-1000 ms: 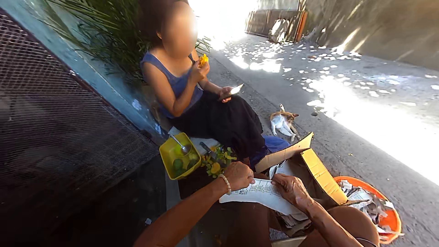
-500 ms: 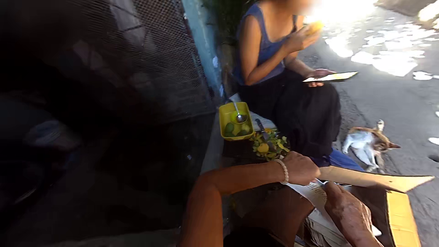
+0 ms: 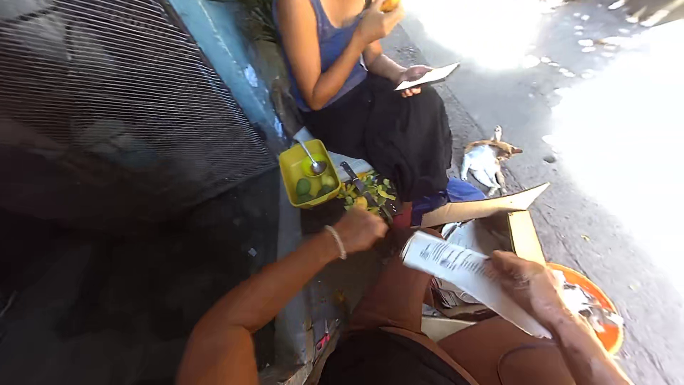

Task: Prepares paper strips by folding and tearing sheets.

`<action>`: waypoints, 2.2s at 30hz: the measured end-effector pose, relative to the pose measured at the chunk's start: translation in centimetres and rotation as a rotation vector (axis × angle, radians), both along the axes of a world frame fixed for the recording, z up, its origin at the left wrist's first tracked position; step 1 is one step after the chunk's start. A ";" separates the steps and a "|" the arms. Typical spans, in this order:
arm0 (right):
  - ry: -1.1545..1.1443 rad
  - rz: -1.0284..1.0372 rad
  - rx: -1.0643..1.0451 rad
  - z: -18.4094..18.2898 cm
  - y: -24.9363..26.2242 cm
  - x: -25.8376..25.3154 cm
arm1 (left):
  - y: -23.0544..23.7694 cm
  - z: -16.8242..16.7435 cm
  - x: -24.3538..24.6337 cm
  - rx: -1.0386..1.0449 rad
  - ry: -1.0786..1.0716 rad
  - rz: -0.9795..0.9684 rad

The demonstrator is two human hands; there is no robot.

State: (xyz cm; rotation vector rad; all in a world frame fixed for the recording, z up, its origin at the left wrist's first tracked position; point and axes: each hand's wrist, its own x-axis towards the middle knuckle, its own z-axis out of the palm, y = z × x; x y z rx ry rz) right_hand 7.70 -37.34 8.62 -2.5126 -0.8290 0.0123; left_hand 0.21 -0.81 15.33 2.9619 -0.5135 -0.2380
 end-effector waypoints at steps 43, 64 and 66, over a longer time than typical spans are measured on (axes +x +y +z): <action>0.979 -0.098 0.905 -2.1 10.7 -0.9 | -9.2 -7.8 6.4 -1.766 0.414 0.734; 0.096 -0.419 0.404 -4.4 8.8 -0.6 | -5.0 -1.1 15.5 -0.290 0.570 0.197; -0.280 -0.329 0.353 -5.0 9.0 -1.1 | -4.7 -1.3 15.4 -0.311 0.564 0.199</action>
